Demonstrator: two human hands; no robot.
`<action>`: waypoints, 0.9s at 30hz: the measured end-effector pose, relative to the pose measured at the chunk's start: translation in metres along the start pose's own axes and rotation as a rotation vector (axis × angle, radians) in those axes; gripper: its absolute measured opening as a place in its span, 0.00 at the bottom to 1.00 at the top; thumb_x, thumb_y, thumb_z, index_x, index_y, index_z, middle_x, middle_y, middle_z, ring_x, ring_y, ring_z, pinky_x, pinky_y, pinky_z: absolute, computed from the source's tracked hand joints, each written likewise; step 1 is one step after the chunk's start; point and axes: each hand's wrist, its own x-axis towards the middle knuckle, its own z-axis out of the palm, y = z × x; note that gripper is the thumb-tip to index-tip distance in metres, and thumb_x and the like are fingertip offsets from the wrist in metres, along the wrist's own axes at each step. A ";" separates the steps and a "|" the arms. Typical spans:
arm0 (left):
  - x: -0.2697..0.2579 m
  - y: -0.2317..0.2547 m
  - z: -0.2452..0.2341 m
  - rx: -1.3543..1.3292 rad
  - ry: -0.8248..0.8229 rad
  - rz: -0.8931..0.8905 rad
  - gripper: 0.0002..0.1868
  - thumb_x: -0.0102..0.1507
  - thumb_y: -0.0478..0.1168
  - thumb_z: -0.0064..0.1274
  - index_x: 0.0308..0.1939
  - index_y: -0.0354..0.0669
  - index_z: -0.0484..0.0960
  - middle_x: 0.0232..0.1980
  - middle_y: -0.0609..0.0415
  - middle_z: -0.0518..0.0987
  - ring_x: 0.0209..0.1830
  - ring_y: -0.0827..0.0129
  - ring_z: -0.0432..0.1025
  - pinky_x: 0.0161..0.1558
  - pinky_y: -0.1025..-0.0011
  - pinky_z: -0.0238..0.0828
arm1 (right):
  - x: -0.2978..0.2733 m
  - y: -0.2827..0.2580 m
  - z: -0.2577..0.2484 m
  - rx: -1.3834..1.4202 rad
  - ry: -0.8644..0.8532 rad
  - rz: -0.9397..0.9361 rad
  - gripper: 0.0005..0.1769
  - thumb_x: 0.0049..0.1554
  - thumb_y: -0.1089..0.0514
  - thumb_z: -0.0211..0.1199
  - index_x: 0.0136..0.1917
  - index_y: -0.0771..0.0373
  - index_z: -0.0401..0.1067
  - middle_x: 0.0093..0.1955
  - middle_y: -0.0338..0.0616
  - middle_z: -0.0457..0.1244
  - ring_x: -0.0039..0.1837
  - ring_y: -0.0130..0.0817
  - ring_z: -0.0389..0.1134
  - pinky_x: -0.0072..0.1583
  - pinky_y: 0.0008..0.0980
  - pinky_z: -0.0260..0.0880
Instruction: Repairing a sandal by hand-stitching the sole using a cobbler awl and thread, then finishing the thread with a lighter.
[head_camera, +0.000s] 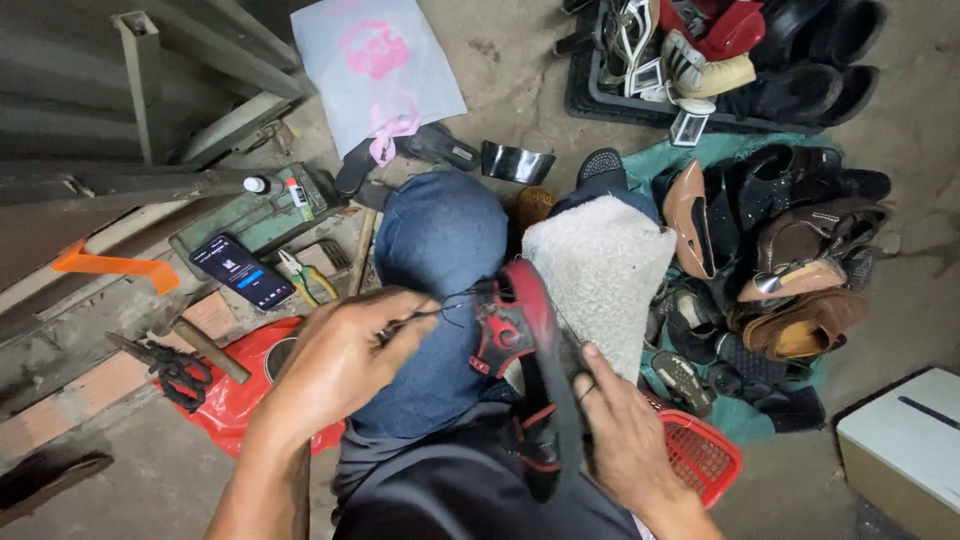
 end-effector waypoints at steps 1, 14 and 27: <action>-0.002 -0.001 -0.003 0.060 0.075 0.074 0.10 0.65 0.45 0.55 0.46 0.46 0.86 0.48 0.61 0.89 0.44 0.68 0.84 0.46 0.67 0.77 | 0.007 -0.005 -0.010 -0.031 -0.013 -0.010 0.44 0.57 0.59 0.65 0.79 0.61 0.45 0.83 0.66 0.47 0.70 0.61 0.62 0.57 0.49 0.72; -0.017 0.001 -0.026 -0.200 0.199 -0.060 0.08 0.64 0.42 0.59 0.36 0.41 0.87 0.35 0.59 0.85 0.34 0.77 0.74 0.40 0.78 0.71 | 0.025 -0.024 -0.041 0.025 -0.111 0.450 0.44 0.53 0.54 0.56 0.81 0.58 0.52 0.75 0.51 0.61 0.68 0.52 0.68 0.53 0.52 0.75; 0.024 0.012 0.041 0.169 0.074 0.182 0.31 0.66 0.36 0.44 0.75 0.51 0.63 0.75 0.50 0.67 0.73 0.62 0.66 0.53 0.51 0.74 | 0.051 -0.039 -0.046 0.205 -0.010 0.360 0.23 0.61 0.52 0.57 0.67 0.62 0.70 0.51 0.45 0.71 0.52 0.44 0.74 0.48 0.44 0.71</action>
